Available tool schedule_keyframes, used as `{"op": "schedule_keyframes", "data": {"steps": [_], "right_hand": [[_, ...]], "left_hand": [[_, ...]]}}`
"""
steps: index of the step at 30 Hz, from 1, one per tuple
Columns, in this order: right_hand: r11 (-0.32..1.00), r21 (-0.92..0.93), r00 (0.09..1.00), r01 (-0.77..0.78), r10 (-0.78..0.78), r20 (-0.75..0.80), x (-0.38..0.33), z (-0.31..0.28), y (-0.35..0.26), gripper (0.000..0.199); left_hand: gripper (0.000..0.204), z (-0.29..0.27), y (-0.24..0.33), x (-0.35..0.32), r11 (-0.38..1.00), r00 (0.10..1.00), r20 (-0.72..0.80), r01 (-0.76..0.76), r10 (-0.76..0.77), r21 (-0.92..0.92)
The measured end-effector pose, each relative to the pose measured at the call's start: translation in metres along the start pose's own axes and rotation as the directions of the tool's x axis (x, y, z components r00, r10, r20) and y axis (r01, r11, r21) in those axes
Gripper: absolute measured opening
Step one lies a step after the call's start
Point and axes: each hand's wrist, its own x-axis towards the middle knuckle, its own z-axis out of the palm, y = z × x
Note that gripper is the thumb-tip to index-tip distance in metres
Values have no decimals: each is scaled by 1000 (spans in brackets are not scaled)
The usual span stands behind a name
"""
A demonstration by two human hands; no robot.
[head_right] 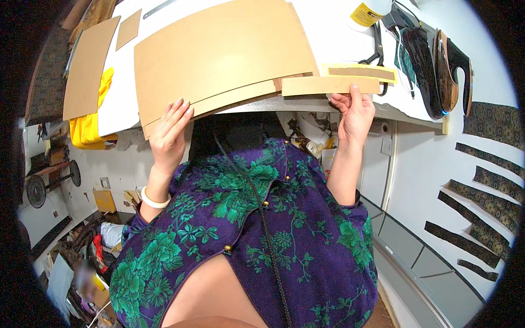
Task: The person aligns two pieces of cardboard on a workbench and secures them with multiple clamps. They retrieve clamps from a nearby container, position them along the edges of the cardboard, and tighten them to hold the pieces together.
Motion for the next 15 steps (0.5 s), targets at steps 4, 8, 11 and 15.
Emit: {"op": "schedule_keyframes", "data": {"steps": [4, 8, 11, 15], "right_hand": [[999, -44, 999, 2, 0, 45, 0, 8, -1, 20], [996, -83, 998, -31, 36, 50, 0, 12, -2, 24], [991, -124, 995, -59, 68, 76, -1, 15, -3, 29], [979, -190, 988, -75, 100, 121, -1, 17, -6, 30]], "left_hand": [[37, -3, 1, 3, 1000, 1000, -10, -17, 18, 22], [34, -3, 3, 1, 1000, 1000, -20, -1, 1, 7], [33, -5, 3, -2, 1000, 999, -29, 22, -22, -8], [33, -6, 5, -1, 1000, 999, -41, 27, -28, -5]]}}
